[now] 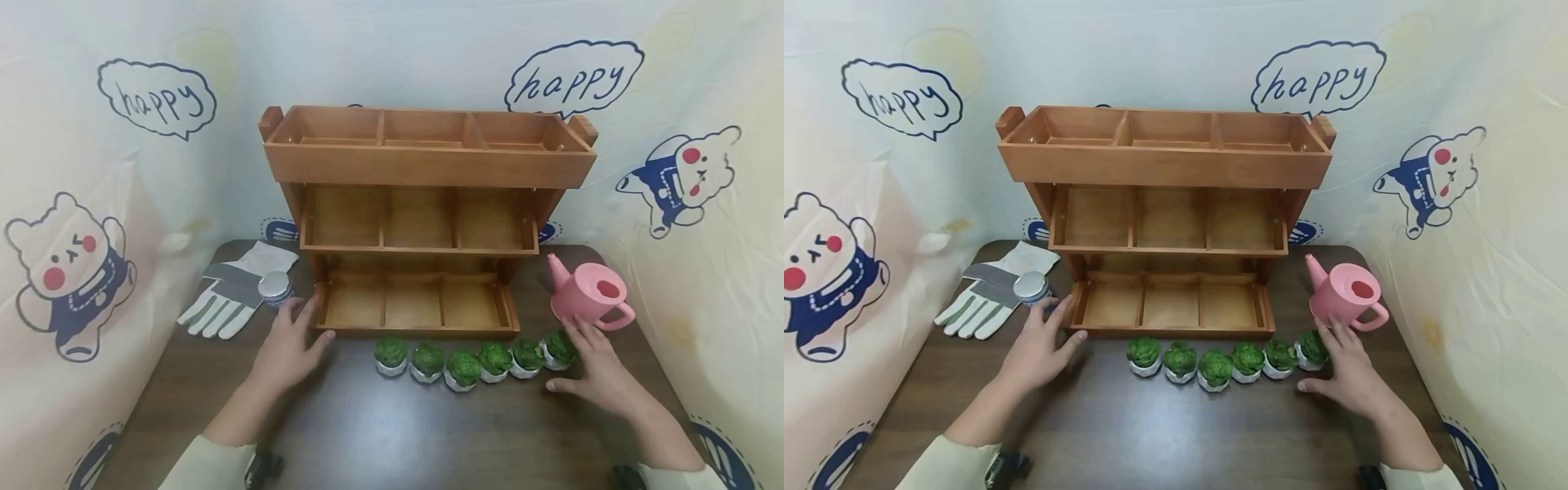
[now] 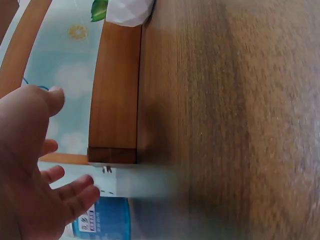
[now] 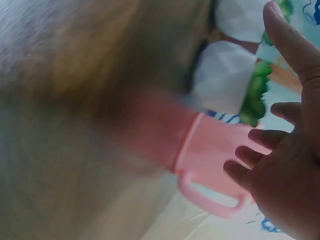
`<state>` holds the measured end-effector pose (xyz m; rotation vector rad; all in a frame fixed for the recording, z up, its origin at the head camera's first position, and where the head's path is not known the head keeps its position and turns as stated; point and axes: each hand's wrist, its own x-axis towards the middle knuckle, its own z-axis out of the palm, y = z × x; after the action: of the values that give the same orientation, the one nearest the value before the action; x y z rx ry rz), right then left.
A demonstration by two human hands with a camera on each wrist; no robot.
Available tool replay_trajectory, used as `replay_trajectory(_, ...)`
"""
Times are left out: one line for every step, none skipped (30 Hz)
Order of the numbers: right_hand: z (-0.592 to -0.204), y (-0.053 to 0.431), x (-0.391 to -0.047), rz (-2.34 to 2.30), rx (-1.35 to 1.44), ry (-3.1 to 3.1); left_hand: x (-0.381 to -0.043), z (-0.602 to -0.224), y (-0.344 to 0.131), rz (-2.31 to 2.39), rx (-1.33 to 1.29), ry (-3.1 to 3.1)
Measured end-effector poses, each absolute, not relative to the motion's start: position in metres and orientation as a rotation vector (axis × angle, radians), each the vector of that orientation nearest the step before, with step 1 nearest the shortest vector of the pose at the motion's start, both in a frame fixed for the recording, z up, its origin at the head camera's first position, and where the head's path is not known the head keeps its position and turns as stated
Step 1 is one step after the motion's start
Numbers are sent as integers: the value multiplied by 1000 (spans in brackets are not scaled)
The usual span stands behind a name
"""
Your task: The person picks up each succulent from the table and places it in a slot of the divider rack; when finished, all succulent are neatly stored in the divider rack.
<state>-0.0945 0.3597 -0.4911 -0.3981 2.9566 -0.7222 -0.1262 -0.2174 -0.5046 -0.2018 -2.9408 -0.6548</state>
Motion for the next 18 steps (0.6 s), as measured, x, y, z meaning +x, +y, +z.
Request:
replay_trajectory(-492,361,-96,-754,-382,2942,-127,-505,-217,-717,-180,-2931)
replay_trajectory(-493,363,-97,-782,-370,2927,-129,-506,-218,-773,-156,-2921)
replay_trajectory(-494,364,-98,-803,-364,2917,-130,-506,-218,-821,-133,-2911)
replay_trajectory(-494,366,-99,-817,-353,2902,-131,-507,-218,-862,-111,-2903)
replay_trajectory(-495,367,-101,-829,-348,2892,-132,-507,-219,-895,-91,-2897)
replay_trajectory(-496,368,-102,-840,-344,2881,-132,-508,-219,-920,-70,-2893)
replay_trajectory(-497,369,-103,-854,-339,2874,-134,-509,-219,-938,-53,-2891)
replay_trajectory(-498,370,-104,-865,-343,2874,-135,-510,-219,-953,-39,-2890)
replay_trajectory(-499,371,-105,-872,-348,2876,-137,-511,-220,-962,-28,-2890)
replay_trajectory(-500,372,-107,-879,-354,2880,-139,-512,-220,-976,-20,-2890)
replay_trajectory(-501,372,-108,-887,-362,2887,-141,-514,-220,-987,-14,-2890)
replay_trajectory(-503,373,-108,-893,-368,2895,-143,-516,-221,-1001,-8,-2891)
replay_trajectory(-504,373,-109,-897,-374,2901,-145,-517,-221,-1017,-1,-2893)
replay_trajectory(-505,374,-110,-898,-374,2907,-146,-519,-222,-1026,0,-2894)
replay_trajectory(-506,374,-110,-898,-367,2909,-148,-521,-223,-1034,-2,-2898)
replay_trajectory(-507,374,-111,-900,-364,2913,-150,-523,-223,-1043,-10,-2897)
replay_trajectory(-508,373,-112,-903,-364,2916,-151,-524,-224,-1046,-16,-2897)
replay_trajectory(-508,373,-113,-903,-360,2916,-151,-525,-225,-1046,-23,-2898)
